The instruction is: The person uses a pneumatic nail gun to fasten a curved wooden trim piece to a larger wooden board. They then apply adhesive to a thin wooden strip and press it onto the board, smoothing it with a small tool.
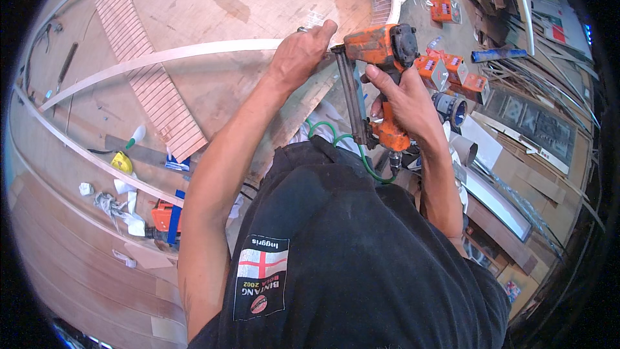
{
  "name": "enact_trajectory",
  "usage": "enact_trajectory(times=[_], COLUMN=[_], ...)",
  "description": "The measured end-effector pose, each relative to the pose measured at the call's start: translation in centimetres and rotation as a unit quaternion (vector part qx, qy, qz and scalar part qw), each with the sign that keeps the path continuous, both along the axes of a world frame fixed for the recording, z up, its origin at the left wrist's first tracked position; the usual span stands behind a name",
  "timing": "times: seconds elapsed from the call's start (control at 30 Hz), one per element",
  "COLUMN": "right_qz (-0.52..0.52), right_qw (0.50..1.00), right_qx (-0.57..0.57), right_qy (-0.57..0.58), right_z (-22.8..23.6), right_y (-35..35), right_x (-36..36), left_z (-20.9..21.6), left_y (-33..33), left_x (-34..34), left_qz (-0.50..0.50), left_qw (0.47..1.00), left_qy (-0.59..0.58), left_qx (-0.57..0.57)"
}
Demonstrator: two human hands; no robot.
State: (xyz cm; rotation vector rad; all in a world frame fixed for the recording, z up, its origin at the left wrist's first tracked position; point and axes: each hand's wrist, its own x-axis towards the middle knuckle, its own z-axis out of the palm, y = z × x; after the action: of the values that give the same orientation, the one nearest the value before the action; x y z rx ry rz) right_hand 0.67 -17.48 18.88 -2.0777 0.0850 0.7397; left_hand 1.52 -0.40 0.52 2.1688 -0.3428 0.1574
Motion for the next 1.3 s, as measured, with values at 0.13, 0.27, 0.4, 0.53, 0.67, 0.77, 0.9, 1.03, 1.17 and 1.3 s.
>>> enact_trajectory(times=[0.13,0.27,0.4,0.53,0.67,0.77,0.9,1.03,1.17,1.3], right_qz=[0.008,0.004,0.003,0.004,0.008,0.015,0.025,0.031,0.030,0.038], right_qw=[1.000,1.000,1.000,1.000,0.999,0.999,0.998,0.997,0.996,0.995], right_qx=[0.005,-0.015,-0.027,-0.021,-0.038,-0.034,-0.058,-0.063,-0.076,-0.085], right_qy=[-0.003,0.005,0.011,0.012,0.004,-0.009,-0.018,-0.039,-0.035,-0.034], right_z=[-0.4,-0.1,-0.1,-0.5,-0.3,-0.4,-0.2,-0.2,-0.1,-0.3], right_y=[0.1,0.4,0.5,0.2,0.5,0.4,0.6,0.9,0.8,0.6], right_x=[0.1,0.2,0.2,0.2,0.2,0.2,0.3,0.3,0.3,0.5], left_z=[0.0,0.1,-0.1,0.3,0.1,0.1,0.2,0.3,0.6,1.1], left_y=[0.0,0.0,0.0,-0.2,-0.3,-0.2,0.3,0.8,1.3,2.1], left_x=[0.0,0.0,0.0,-0.1,-0.1,0.1,0.3,0.5,1.5,2.4], left_qz=[0.007,0.005,0.021,0.025,0.030,0.031,0.007,-0.039,-0.066,-0.097], left_qw=[1.000,1.000,0.998,1.000,1.000,0.999,1.000,0.999,0.991,0.981], left_qy=[0.013,0.016,-0.062,-0.010,-0.007,0.000,0.019,0.012,0.082,0.151], left_qx=[0.006,0.006,-0.012,-0.004,0.000,-0.006,-0.001,-0.034,-0.081,-0.075])
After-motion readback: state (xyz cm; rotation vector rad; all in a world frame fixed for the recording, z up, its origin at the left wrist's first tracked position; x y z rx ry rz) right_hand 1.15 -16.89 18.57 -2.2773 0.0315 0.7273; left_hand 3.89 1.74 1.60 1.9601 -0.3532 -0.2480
